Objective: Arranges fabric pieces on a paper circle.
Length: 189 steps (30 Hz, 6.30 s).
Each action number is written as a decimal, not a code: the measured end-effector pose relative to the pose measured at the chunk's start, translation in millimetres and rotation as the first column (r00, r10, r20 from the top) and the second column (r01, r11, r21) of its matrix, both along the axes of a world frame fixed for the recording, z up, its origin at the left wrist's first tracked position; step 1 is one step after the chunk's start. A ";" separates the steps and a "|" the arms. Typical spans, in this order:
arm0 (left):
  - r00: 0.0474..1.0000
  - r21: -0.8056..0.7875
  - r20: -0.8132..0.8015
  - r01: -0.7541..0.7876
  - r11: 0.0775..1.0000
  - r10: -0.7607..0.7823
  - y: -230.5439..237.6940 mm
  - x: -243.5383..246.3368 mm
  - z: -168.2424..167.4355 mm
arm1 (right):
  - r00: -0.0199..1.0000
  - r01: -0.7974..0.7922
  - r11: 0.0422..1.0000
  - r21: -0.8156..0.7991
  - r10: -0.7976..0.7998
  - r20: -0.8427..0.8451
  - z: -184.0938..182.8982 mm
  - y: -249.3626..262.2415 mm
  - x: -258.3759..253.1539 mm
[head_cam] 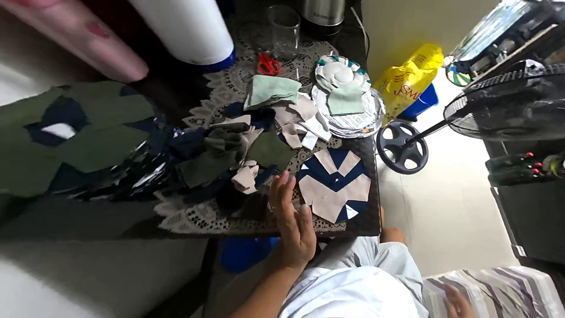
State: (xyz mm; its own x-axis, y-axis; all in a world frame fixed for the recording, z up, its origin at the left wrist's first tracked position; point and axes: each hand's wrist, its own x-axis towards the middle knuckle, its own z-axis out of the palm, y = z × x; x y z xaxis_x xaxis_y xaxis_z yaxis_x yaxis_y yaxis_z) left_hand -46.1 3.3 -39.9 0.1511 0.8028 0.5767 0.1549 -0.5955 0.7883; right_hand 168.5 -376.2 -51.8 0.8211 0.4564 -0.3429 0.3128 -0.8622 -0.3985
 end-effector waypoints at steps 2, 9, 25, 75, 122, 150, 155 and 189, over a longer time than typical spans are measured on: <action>0.999 -0.023 0.030 -0.014 1.000 0.015 -0.4 0.1 -0.6 | 0.983 -0.152 0.971 0.184 0.129 0.130 22.8 52.5 25.0; 0.989 -0.229 0.133 -0.032 0.973 0.064 2.5 -2.9 7.1 | 0.739 -0.671 0.627 0.396 0.525 0.421 67.3 241.9 23.7; 0.990 -0.238 0.075 -0.096 0.967 0.116 6.2 -24.6 30.3 | 0.489 -0.871 0.376 0.316 0.598 0.635 50.6 347.4 -37.3; 0.805 -0.394 -0.590 -0.360 0.846 0.068 125.1 -107.9 98.5 | 0.631 -0.744 0.454 0.490 0.717 0.294 69.7 435.6 -113.0; 0.568 -0.352 -0.746 0.107 0.930 -0.348 168.5 7.4 87.7 | 0.603 -0.796 0.413 0.443 0.604 0.521 64.0 398.0 -95.1; 0.888 -0.788 0.060 0.322 0.525 -0.455 137.5 -20.2 135.9 | 0.743 -0.613 0.489 0.621 0.624 0.242 95.2 421.9 -54.7; 0.801 -0.697 -0.016 0.420 0.581 -0.599 88.9 -10.5 127.7 | 0.583 -0.363 0.484 0.796 0.785 -0.211 134.7 379.3 -32.7; 0.936 -0.705 0.224 0.349 0.618 -0.272 -11.0 -17.0 62.7 | 0.652 -0.020 0.671 0.741 0.571 -0.499 83.5 289.3 -55.1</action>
